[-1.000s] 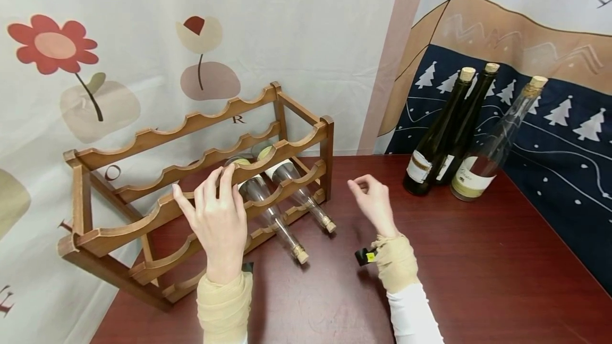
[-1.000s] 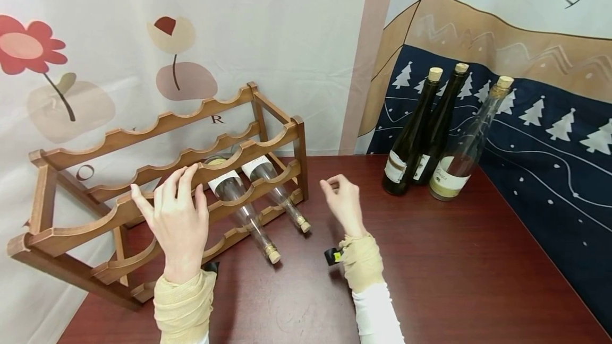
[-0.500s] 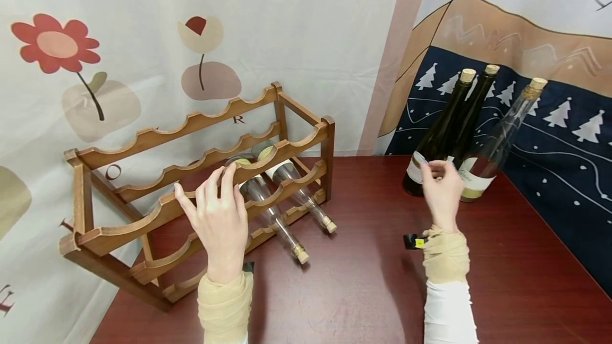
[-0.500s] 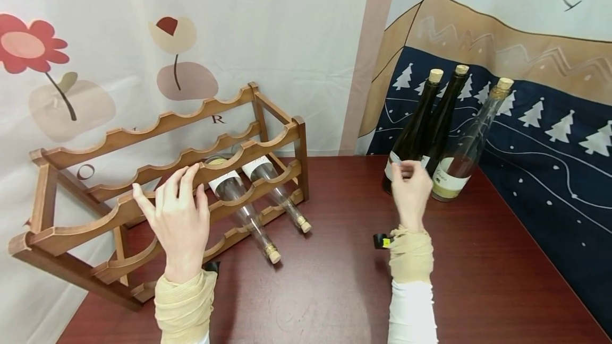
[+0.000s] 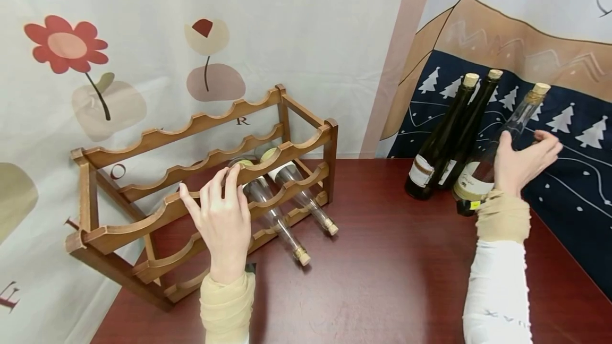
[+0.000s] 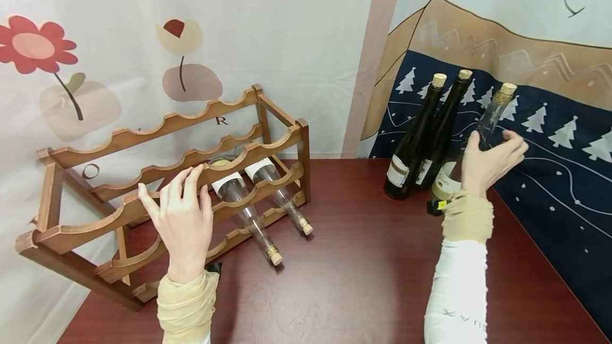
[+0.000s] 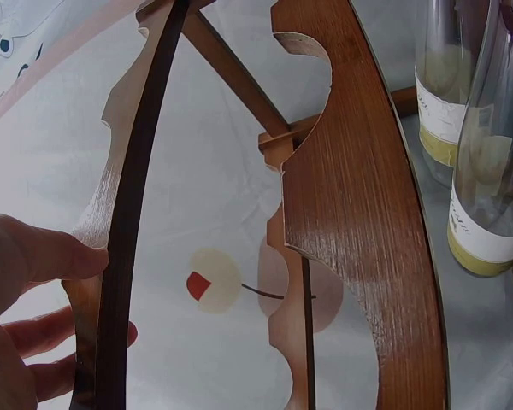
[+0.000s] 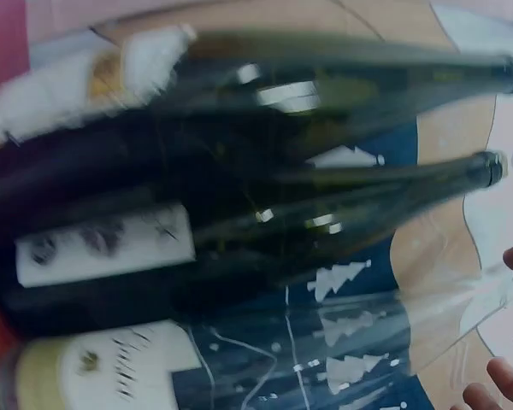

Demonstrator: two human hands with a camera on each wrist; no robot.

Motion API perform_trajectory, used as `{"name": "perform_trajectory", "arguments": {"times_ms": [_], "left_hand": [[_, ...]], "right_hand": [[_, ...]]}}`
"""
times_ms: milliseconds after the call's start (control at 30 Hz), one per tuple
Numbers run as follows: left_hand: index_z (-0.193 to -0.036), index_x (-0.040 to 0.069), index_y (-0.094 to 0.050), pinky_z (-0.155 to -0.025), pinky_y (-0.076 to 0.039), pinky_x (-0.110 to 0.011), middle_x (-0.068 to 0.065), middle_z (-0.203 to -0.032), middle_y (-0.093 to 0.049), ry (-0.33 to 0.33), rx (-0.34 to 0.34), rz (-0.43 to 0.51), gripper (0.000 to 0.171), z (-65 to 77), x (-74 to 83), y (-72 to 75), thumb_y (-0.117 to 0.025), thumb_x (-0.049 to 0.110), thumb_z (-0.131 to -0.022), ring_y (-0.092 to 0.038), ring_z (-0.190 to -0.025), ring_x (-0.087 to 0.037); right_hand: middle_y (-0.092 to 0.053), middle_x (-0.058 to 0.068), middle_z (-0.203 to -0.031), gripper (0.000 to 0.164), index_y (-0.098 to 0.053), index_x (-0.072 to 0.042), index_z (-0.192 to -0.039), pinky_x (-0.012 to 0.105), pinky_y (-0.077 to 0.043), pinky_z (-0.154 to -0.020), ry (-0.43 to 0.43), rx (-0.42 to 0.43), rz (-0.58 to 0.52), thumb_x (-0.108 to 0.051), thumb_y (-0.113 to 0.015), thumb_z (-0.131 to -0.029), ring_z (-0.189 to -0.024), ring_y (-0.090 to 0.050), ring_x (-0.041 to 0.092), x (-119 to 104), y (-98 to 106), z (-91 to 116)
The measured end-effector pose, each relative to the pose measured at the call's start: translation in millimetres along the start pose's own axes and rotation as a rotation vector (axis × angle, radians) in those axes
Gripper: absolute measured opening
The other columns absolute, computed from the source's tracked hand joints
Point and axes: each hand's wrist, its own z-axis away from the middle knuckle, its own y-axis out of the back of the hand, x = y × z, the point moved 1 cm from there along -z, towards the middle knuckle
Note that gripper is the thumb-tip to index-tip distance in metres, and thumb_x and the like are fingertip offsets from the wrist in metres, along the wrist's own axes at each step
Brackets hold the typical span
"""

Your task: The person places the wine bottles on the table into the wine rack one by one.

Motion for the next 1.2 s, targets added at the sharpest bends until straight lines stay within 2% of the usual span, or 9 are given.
{"name": "perform_trajectory", "arguments": {"times_ms": [167, 233, 333, 467, 567, 667, 800, 1033, 1200], "left_hand": [[-0.119, 0.012, -0.063, -0.115, -0.015, -0.060, -0.014, -0.114, -0.065, 0.001, -0.003, -0.003, 0.036, 0.6, -0.3, 0.2, -0.064, 0.001, -0.085, -0.060, -0.097, -0.038], [-0.120, 0.012, -0.063, -0.115, -0.014, -0.060, -0.013, -0.115, -0.065, 0.001, -0.006, -0.005, 0.036, 0.7, -0.2, 0.2, -0.064, 0.001, -0.086, -0.060, -0.097, -0.038], [-0.120, 0.013, -0.063, -0.115, -0.015, -0.060, -0.013, -0.115, -0.065, -0.001, -0.010, -0.008, 0.036, 1.0, -0.1, 0.2, -0.064, 0.002, -0.086, -0.060, -0.097, -0.037], [-0.119, 0.013, -0.063, -0.115, -0.015, -0.060, -0.013, -0.115, -0.065, -0.002, -0.012, -0.011, 0.036, 1.3, 0.1, 0.3, -0.064, 0.002, -0.085, -0.060, -0.097, -0.037], [-0.120, 0.013, -0.063, -0.115, -0.015, -0.060, -0.013, -0.116, -0.065, -0.003, -0.015, -0.012, 0.035, 1.2, 0.4, 0.4, -0.064, 0.003, -0.086, -0.060, -0.098, -0.037], [-0.120, 0.013, -0.063, -0.115, -0.015, -0.061, -0.013, -0.116, -0.066, -0.005, -0.014, -0.012, 0.035, 0.9, 0.7, 0.8, -0.064, 0.003, -0.086, -0.060, -0.099, -0.037], [-0.119, 0.013, -0.063, -0.114, -0.016, -0.062, -0.013, -0.116, -0.066, -0.006, -0.010, -0.008, 0.035, 0.5, 0.9, 1.3, -0.063, 0.003, -0.086, -0.060, -0.099, -0.036], [-0.119, 0.013, -0.063, -0.114, -0.015, -0.061, -0.012, -0.115, -0.066, -0.007, -0.007, -0.012, 0.034, 0.3, 0.5, 1.1, -0.063, 0.003, -0.087, -0.060, -0.099, -0.036], [-0.119, 0.013, -0.063, -0.115, -0.015, -0.060, -0.013, -0.116, -0.066, -0.006, -0.006, -0.008, 0.035, -0.1, 0.5, 1.3, -0.063, 0.003, -0.086, -0.060, -0.099, -0.036]], "right_hand": [[-0.032, -0.023, -0.110, 0.048, -0.041, -0.028, -0.122, 0.018, -0.026, -0.106, -0.056, -0.098, 0.011, -0.039, -0.064, -0.082, -0.111, -0.029, -0.004, -3, -4, -27], [-0.034, -0.023, -0.108, 0.051, -0.041, -0.028, -0.124, 0.017, -0.028, -0.104, -0.055, -0.138, -0.008, -0.039, -0.065, -0.081, -0.109, -0.033, -0.005, -2, -7, -35], [-0.039, -0.023, -0.099, 0.051, -0.043, -0.026, -0.123, 0.015, -0.033, -0.094, -0.040, -0.196, -0.055, -0.038, -0.068, -0.079, -0.097, -0.040, -0.007, 1, -11, -43], [-0.043, -0.024, -0.086, 0.039, -0.044, -0.033, -0.108, 0.011, -0.035, -0.080, -0.012, -0.281, -0.077, -0.038, -0.070, -0.079, -0.078, -0.044, -0.012, 6, -17, -50], [-0.046, -0.030, -0.077, 0.033, -0.040, -0.038, -0.095, 0.010, -0.033, -0.083, 0.009, -0.319, -0.054, -0.040, -0.069, -0.080, -0.079, -0.042, -0.016, 9, -20, -53], [-0.045, -0.032, -0.071, 0.030, -0.040, -0.039, -0.086, 0.010, -0.031, -0.082, 0.025, -0.314, -0.046, -0.041, -0.069, -0.080, -0.077, -0.039, -0.015, 12, -23, -56], [-0.044, -0.027, -0.071, 0.026, -0.042, -0.038, -0.080, 0.010, -0.031, -0.073, 0.055, -0.263, -0.080, -0.036, -0.068, -0.081, -0.070, -0.039, -0.012, 15, -28, -57], [-0.042, -0.026, -0.063, 0.027, -0.041, -0.037, -0.076, 0.010, -0.029, -0.068, 0.144, -0.152, -0.156, -0.026, -0.065, -0.083, -0.061, -0.038, -0.011, 23, -34, -53], [-0.042, -0.025, -0.060, 0.026, -0.042, -0.035, -0.074, 0.010, -0.029, -0.065, 0.182, -0.110, -0.194, -0.019, -0.061, -0.082, -0.058, -0.038, -0.010, 22, -33, -47]]}}
